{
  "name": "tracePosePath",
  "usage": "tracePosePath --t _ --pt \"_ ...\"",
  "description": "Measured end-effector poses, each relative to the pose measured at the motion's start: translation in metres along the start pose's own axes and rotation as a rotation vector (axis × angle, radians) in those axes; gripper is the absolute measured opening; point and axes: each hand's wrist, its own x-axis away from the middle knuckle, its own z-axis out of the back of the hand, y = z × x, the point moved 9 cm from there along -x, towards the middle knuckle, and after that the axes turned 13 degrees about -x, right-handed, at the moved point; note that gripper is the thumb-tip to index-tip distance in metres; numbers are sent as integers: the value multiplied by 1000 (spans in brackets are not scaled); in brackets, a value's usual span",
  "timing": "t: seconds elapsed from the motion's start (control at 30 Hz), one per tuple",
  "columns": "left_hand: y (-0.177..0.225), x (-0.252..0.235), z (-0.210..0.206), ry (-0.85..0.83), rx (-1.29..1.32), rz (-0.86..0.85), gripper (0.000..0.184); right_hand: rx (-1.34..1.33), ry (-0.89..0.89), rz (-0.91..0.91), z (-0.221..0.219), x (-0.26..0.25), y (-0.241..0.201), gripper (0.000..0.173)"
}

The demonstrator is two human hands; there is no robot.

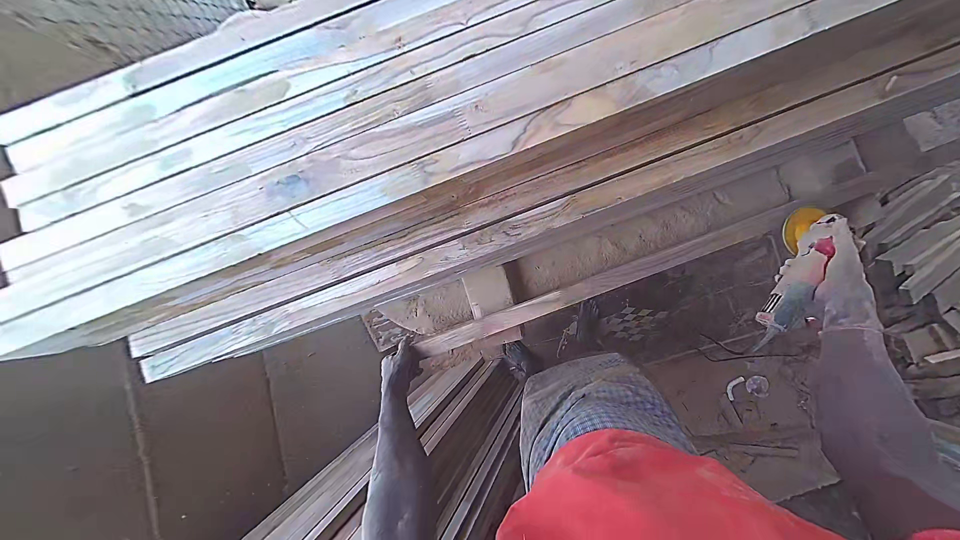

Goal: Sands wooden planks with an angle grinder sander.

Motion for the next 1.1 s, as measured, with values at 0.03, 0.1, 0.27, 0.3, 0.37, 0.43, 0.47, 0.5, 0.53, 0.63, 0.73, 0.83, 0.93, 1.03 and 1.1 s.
tracePosePath --t 0.03,0.1,0.27,0.3,0.37,0.43,0.47,0.5,0.53,0.63,0.73,0.83,0.93,1.03,1.1 --pt "9 5 -13 -40 -160 10 70 26 -32 -37 -2 2 7 74" --pt "37 24 -45 -112 -318 -12 70 131 -56 -99 -18 11 22 77" --pt "83 55 -113 -257 -387 -169 75 347 -258 -196 -109 93 96 65" --pt "84 57 -117 -268 -344 -189 83 384 -315 -197 -130 119 112 63" --pt "76 56 -111 -290 -237 -190 90 437 -445 -191 -172 169 147 58" --pt "53 45 -94 -258 -118 -186 90 519 -566 -180 -210 221 182 52" --pt "38 37 -80 -228 -73 -182 89 584 -621 -180 -230 244 201 54" --pt "21 29 -67 -197 -34 -166 87 652 -675 -170 -250 266 221 56" --pt "1 21 -55 -165 14 -144 85 723 -736 -153 -271 288 240 61" --pt "-57 5 -27 -119 178 -83 84 962 -900 -56 -331 354 288 76" --pt "-90 13 -14 -94 312 -27 82 1121 -991 -4 -385 422 310 83" --pt "-94 22 -17 -129 359 0 87 1095 -984 -19 -412 457 317 87" --pt "-67 25 -32 -189 453 -69 84 1041 -939 -13 -409 446 316 82" --pt "-16 26 -42 -212 497 -277 63 928 -877 -73 -377 406 311 76" --pt "22 29 -47 -142 403 -470 43 791 -800 -131 -347 373 300 75"
